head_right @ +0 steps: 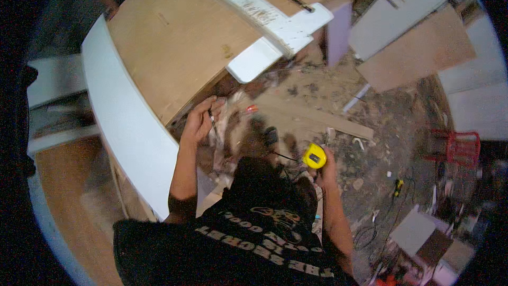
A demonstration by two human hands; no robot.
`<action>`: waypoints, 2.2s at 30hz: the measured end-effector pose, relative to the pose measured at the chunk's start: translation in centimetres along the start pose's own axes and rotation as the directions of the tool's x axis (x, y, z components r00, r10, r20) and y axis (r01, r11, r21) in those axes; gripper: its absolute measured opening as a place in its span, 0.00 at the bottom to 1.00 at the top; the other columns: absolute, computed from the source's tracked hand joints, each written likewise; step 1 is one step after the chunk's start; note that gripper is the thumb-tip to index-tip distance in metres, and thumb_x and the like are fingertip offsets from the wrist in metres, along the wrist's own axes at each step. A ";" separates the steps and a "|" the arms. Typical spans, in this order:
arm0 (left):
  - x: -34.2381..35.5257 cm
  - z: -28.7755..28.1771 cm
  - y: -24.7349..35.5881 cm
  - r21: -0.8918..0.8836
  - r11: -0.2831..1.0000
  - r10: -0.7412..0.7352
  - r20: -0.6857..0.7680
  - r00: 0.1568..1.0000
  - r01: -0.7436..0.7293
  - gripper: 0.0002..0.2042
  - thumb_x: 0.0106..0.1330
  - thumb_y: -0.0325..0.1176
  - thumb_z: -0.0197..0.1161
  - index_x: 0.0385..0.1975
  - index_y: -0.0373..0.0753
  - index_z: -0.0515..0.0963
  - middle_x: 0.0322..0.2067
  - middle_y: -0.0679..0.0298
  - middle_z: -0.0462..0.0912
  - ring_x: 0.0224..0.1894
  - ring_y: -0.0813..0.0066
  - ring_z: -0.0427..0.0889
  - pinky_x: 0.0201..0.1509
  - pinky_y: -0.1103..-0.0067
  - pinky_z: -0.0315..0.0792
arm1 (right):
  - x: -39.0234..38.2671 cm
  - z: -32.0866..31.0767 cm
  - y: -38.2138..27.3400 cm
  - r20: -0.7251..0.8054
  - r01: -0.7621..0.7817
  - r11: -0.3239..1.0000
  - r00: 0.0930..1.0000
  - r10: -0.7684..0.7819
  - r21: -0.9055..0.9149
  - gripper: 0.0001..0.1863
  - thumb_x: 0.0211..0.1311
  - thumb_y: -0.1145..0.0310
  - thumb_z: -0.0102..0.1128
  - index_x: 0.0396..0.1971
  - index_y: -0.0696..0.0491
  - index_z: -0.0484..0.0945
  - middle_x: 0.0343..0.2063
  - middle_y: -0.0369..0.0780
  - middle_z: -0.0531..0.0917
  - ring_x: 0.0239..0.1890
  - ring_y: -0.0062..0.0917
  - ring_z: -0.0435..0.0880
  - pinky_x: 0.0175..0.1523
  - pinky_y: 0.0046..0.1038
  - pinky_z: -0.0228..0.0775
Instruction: The person measures and marks a white rectangular panel with a tape measure and pencil, then uses a hammer to tap along a marked line. The person also measures a larger wooden board and aligns the white panel on it.
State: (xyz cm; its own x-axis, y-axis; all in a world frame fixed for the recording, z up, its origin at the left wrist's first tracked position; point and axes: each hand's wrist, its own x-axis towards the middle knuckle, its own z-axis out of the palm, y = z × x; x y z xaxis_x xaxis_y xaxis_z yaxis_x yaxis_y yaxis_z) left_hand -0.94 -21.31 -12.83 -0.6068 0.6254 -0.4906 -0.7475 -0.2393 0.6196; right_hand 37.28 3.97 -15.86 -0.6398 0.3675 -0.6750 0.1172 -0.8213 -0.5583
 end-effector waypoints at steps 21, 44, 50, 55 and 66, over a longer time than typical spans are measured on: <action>13.9 17.4 -8.7 0.479 0.852 0.161 -0.620 0.768 0.209 0.17 0.78 0.43 0.52 0.47 0.37 0.82 0.22 0.71 0.73 0.19 0.82 0.67 0.21 0.80 0.61 | 45.8 13.9 -45.0 0.374 0.458 0.026 0.757 -0.535 -0.889 0.38 0.59 0.38 0.67 0.55 0.58 0.81 0.38 0.48 0.88 0.41 0.35 0.87 0.46 0.37 0.78; 23.6 34.3 -10.0 -0.200 0.915 0.231 -0.453 0.861 -0.351 0.18 0.81 0.34 0.53 0.63 0.33 0.76 0.30 0.71 0.81 0.23 0.88 0.72 0.23 0.88 0.67 | 57.9 8.2 -53.2 0.509 0.533 0.020 0.818 -0.267 -0.846 0.21 0.75 0.53 0.56 0.48 0.58 0.83 0.34 0.49 0.88 0.37 0.43 0.86 0.46 0.41 0.77; 30.3 36.9 -9.5 0.054 0.961 0.267 -0.459 0.848 -0.273 0.15 0.78 0.34 0.60 0.59 0.37 0.81 0.29 0.74 0.80 0.22 0.89 0.69 0.26 0.87 0.70 | 67.4 12.3 -58.4 0.524 0.502 -0.154 0.797 -0.301 -0.851 0.23 0.67 0.60 0.62 0.56 0.57 0.80 0.46 0.55 0.86 0.50 0.53 0.85 0.57 0.45 0.77; 39.6 41.1 -10.1 0.115 0.964 0.264 -0.553 0.791 -0.241 0.13 0.74 0.33 0.65 0.54 0.39 0.83 0.32 0.70 0.83 0.33 0.84 0.80 0.33 0.83 0.76 | 66.6 13.2 -60.1 0.778 0.688 -0.370 0.501 -0.380 -0.624 0.25 0.67 0.65 0.62 0.61 0.58 0.75 0.53 0.52 0.84 0.56 0.47 0.83 0.62 0.44 0.75; 52.6 48.8 -12.4 0.787 0.615 0.165 -0.071 0.984 -0.046 0.19 0.73 0.42 0.66 0.58 0.38 0.81 0.46 0.55 0.88 0.46 0.63 0.87 0.53 0.71 0.81 | 54.5 -5.3 -60.6 0.460 0.449 0.124 0.801 0.383 -0.885 0.22 0.79 0.62 0.51 0.65 0.56 0.74 0.49 0.51 0.86 0.51 0.44 0.87 0.53 0.40 0.76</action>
State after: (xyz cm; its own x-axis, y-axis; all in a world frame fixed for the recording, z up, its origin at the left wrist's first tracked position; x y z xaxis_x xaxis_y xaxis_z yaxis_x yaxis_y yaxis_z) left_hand -10.42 50.82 -16.44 -0.7397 0.5228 -0.4238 -0.2193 0.4081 0.8862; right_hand -0.67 76.08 -21.43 -0.8169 -0.2214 -0.5327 0.3995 0.4490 -0.7992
